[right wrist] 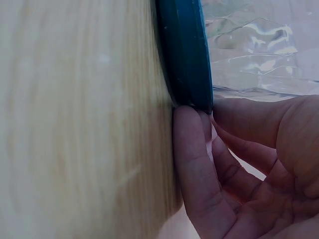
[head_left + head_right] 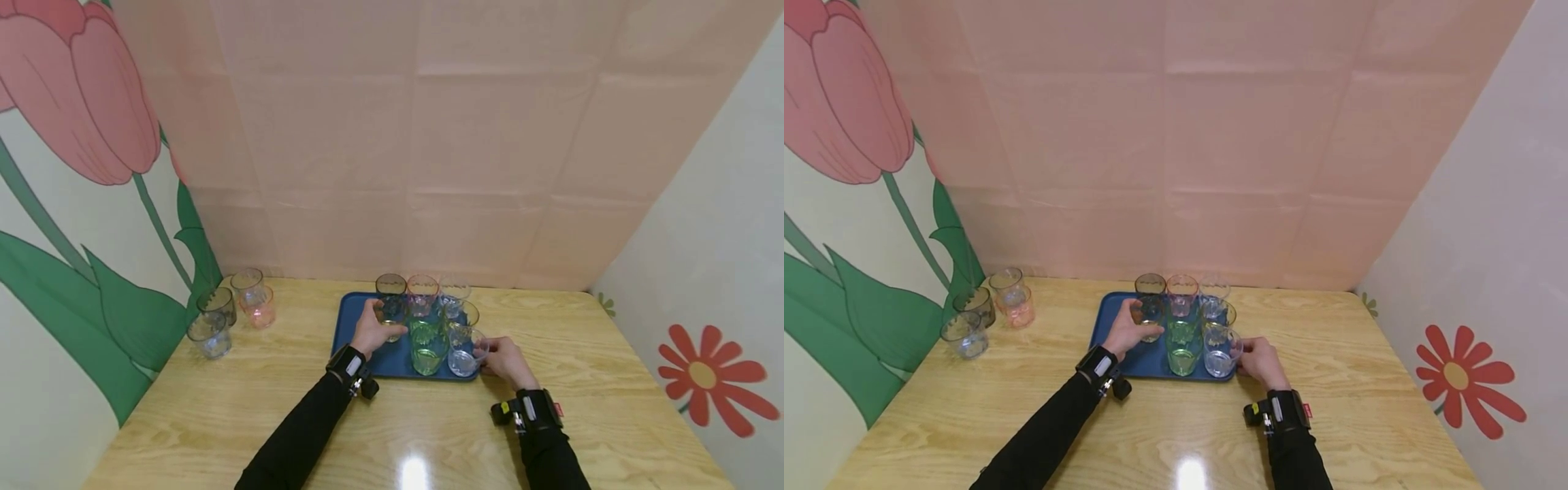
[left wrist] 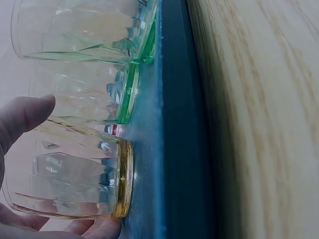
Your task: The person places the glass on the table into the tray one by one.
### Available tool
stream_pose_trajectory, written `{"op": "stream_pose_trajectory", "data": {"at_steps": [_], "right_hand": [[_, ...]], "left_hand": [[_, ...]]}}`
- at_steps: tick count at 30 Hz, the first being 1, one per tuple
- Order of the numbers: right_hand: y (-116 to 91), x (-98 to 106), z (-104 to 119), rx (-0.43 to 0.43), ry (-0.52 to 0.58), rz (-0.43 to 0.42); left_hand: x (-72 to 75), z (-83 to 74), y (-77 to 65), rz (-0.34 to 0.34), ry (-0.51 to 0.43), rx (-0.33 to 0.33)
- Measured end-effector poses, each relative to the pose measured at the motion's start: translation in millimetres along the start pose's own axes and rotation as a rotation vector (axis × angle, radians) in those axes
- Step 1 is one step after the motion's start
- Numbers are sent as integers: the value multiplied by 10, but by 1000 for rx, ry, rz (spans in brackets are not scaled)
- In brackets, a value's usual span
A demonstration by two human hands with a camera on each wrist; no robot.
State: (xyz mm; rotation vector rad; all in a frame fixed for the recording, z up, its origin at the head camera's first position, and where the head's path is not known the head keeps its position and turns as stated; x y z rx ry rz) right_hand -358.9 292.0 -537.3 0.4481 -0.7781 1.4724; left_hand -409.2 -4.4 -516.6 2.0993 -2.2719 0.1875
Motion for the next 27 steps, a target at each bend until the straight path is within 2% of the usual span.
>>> {"op": "stream_pose_trajectory", "data": {"at_steps": [27], "right_hand": [[28, -6, -15, 4, -19, 9]], "left_hand": [[22, 1, 2, -8, -9, 2]]}}
Point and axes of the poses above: each hand's wrist, its own y-axis towards the middle knuckle, its own x-axis out of the back of the hand, z = x × y, the point moved 9 cm from there along y, towards the middle knuckle, and after that the axes turned 9 degrees about -y, right-handed, at the moved point
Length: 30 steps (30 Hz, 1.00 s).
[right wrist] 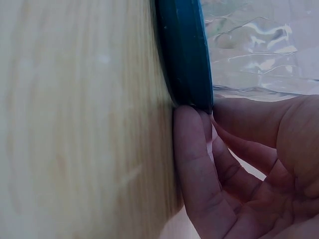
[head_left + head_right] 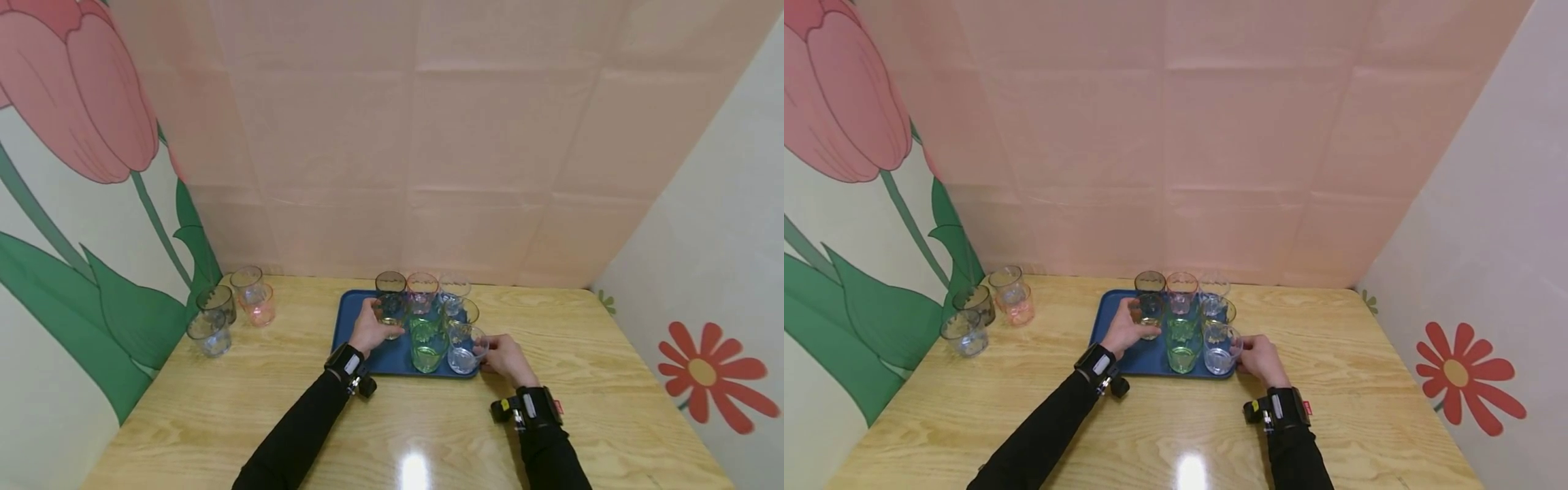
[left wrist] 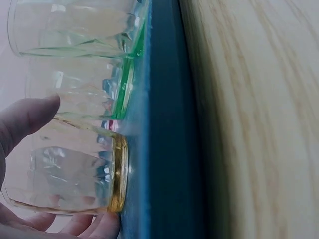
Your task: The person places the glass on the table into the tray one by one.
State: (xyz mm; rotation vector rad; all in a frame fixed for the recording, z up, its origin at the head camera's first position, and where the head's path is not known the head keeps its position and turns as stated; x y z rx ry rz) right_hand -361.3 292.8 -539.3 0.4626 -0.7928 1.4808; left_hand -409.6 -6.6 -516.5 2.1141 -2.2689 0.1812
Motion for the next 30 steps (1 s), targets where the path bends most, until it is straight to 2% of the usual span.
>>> {"op": "stream_pose_trajectory", "data": {"at_steps": [8, 15, 19, 26, 30], "right_hand": [[0, 1, 3, -4, 4, -1], [-3, -6, -15, -15, 3, -11], [1, -2, -8, -1, 3, -10], [-4, -5, -8, 0, 5, 0], [1, -2, -18, -4, 10, 1]], "left_hand": [[102, -52, -45, 4, 77, -33], [285, -107, -123, 11, 93, -65], [435, -130, -141, -5, 62, -99], [786, -128, -223, -74, 7, -109], [989, -180, -281, -99, -18, -152]]}}
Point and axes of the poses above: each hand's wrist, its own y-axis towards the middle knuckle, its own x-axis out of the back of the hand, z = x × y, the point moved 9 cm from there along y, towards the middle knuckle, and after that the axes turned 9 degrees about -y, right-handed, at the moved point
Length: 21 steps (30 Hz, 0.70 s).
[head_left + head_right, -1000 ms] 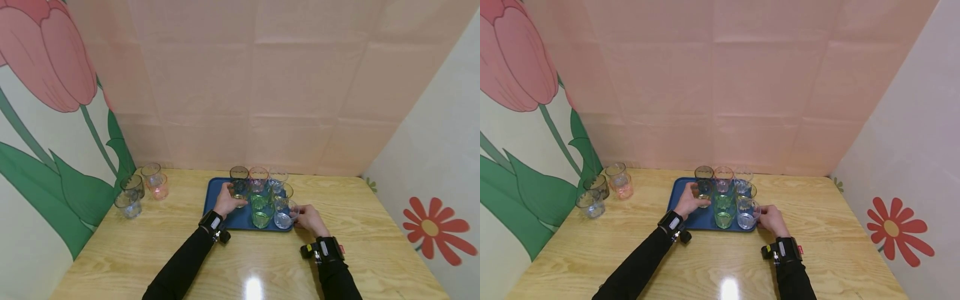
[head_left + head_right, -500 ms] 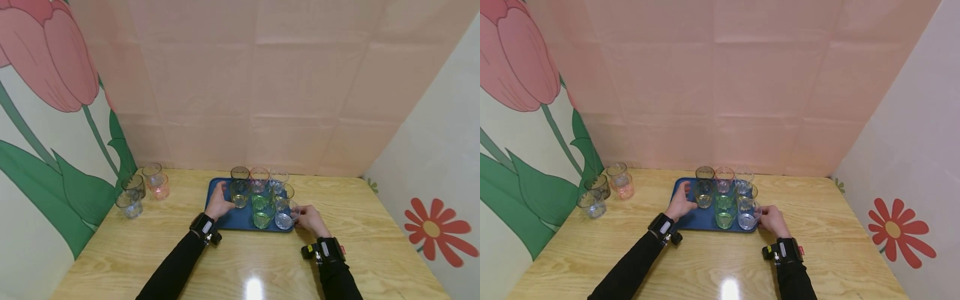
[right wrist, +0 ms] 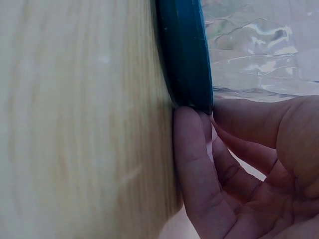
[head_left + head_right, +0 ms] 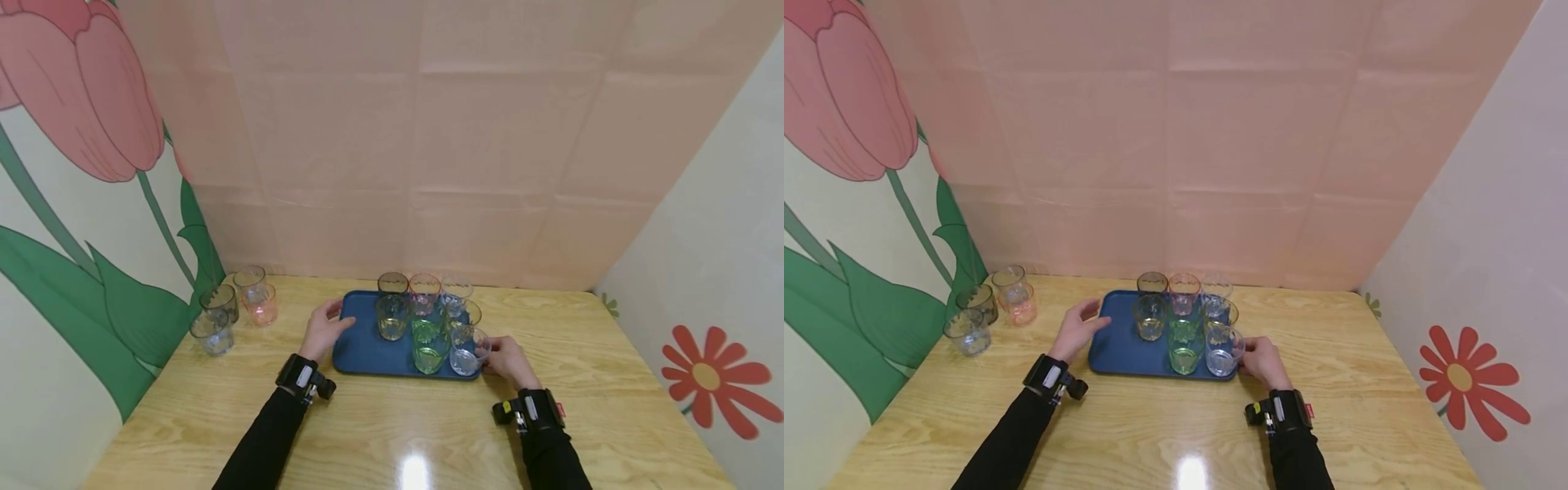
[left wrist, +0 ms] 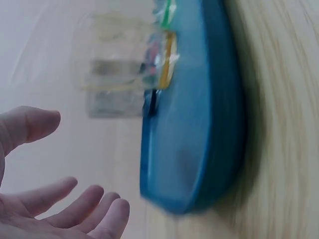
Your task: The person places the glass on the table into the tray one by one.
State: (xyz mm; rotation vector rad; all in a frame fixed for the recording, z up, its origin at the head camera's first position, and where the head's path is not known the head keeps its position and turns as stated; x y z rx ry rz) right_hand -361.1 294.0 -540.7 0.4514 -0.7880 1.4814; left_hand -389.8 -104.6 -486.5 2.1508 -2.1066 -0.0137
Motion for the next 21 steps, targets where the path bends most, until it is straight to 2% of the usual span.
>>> {"op": "stream_pose_trajectory", "data": {"at_steps": [4, 6, 13, 17, 21], "right_hand": [[5, -3, -7, -8, 8, -2], [-3, -6, 11, 6, 4, -5], [-32, -14, 64, 36, -12, -14], [-22, -16, 54, 42, -7, -17], [-14, -2, 23, 28, -1, -30]], "left_hand": [[231, -68, -36, -56, -19, -64], [348, -83, -54, -90, -15, -69], [643, -109, -97, -135, -15, 0], [833, -227, -142, -200, 0, -59], [1084, -322, -203, -317, 41, -134]]}}
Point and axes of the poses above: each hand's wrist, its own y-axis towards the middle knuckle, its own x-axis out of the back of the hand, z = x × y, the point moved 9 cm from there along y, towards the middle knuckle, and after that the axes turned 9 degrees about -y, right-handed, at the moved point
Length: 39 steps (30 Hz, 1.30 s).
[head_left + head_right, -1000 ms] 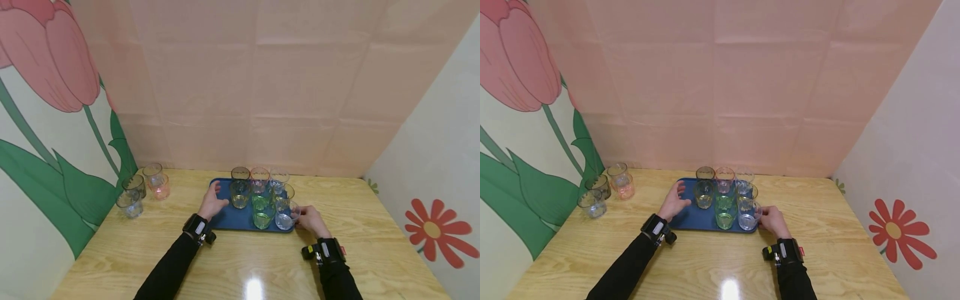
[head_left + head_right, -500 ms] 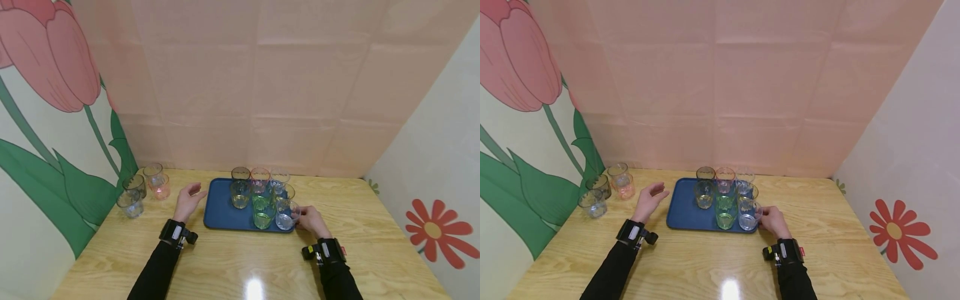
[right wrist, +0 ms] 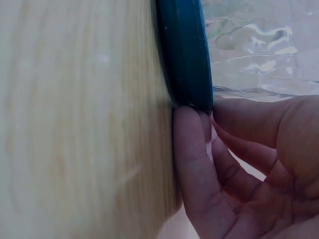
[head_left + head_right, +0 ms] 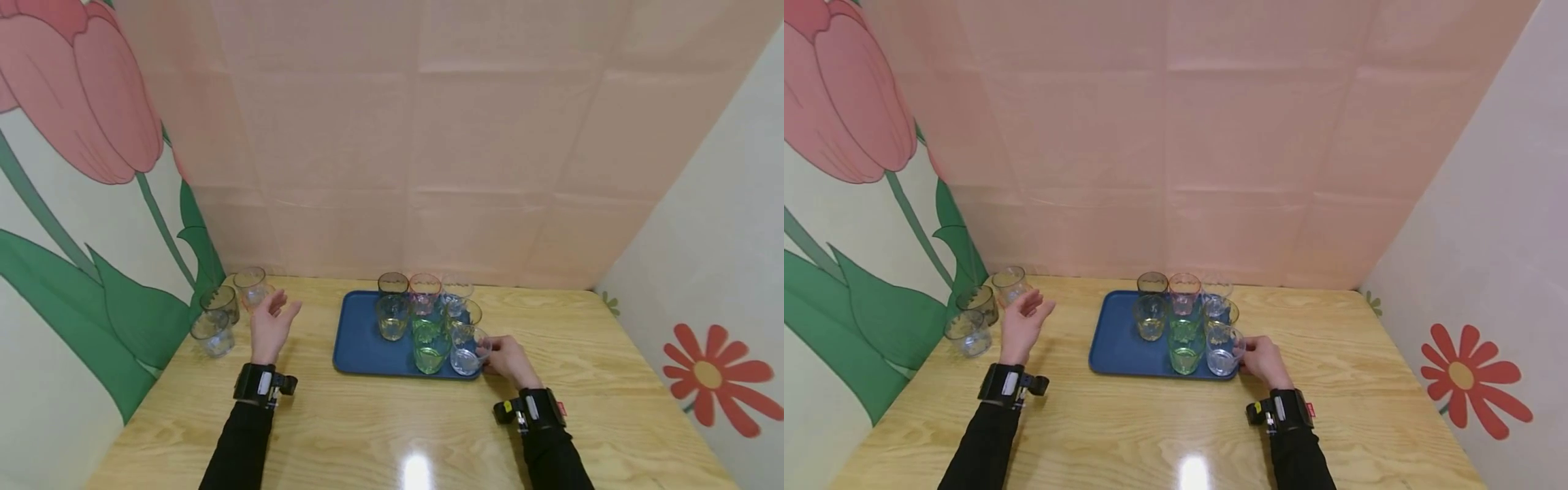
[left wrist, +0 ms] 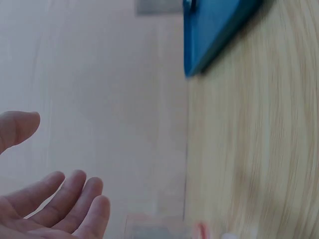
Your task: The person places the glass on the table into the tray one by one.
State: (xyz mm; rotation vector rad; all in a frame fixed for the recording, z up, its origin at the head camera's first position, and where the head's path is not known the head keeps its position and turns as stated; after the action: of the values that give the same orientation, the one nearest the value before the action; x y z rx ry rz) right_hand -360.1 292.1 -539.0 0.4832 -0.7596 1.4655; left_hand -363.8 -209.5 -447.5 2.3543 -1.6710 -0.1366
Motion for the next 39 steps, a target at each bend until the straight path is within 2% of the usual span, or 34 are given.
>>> {"op": "stream_pose_trajectory", "data": {"at_steps": [5, 8, 12, 15, 20, 25, 29, 36, 39], "right_hand": [[3, 13, -1, 0, -15, -2], [3, 13, -4, -7, -32, -5], [1, 9, 16, -7, -45, -1], [-1, 5, 29, -9, -43, 1], [-2, 8, 21, -15, -44, -1], [-5, 2, 16, -11, -40, 6], [-6, 0, 9, -9, -38, 13], [0, 19, 5, -5, -32, 7], [0, 15, -5, -13, -28, 7]], "left_hand": [[343, -110, 8, -175, 6, -99], [517, -147, -11, -255, 42, -114], [722, -136, -14, -335, 168, -99], [855, -144, -13, -386, 256, -113], [1013, -170, -19, -443, 317, -127], [1116, -79, -18, -431, 359, -20], [1183, 2, -18, -392, 404, 72], [1236, 124, -2, -273, 498, 198], [1225, 183, -4, -224, 506, 253]]}}
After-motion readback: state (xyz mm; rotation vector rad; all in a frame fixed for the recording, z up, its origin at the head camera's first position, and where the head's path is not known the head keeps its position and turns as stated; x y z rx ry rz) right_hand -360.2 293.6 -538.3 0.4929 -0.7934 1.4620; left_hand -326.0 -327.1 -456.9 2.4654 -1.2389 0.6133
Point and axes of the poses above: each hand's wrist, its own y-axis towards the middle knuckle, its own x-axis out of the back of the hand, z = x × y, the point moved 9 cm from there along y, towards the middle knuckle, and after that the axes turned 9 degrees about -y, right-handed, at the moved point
